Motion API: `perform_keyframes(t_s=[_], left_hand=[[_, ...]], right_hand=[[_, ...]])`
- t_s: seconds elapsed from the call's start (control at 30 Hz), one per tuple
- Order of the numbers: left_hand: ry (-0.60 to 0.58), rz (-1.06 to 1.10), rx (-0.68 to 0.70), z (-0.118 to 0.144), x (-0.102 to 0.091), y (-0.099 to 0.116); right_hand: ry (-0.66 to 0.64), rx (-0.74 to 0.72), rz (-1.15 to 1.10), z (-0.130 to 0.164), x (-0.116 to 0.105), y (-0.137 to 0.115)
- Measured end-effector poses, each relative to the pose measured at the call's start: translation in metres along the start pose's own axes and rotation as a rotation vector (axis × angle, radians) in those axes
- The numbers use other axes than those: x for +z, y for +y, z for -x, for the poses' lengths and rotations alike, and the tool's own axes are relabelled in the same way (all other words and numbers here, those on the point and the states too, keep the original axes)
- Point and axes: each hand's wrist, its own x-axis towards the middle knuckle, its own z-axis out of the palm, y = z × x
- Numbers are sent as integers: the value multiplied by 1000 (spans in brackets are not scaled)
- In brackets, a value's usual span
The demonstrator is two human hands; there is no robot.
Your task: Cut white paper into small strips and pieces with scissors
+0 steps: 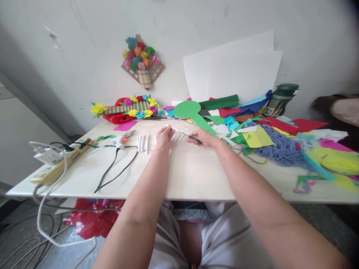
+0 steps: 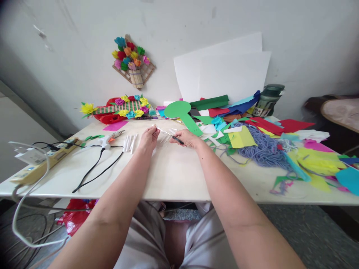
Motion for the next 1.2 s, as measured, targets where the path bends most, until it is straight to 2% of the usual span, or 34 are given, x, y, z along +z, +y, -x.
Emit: perform_keyframes(t_s=[0.23,0.4,0.67,0.9,1.03,1.2], left_hand=[[7,-8,5,0,-1,1],[-41,-31,-9,2,-1,2],[-99,-101,-45,0,-6,-1],[-116,-118,-81,0,-5,0],[-118,-126,-78,0,-5,0],[-125,-103,-56,-3,-8,-2]], right_hand=[[17,-17,-21,-1,0,3],[36,-1,-34,2,-1,-1],[93,-22,98,2,-4,1],[116,-48,299,-1,-5,9],[168,-123,488,3,-6,3],[239,-80,713,7,-7,-6]])
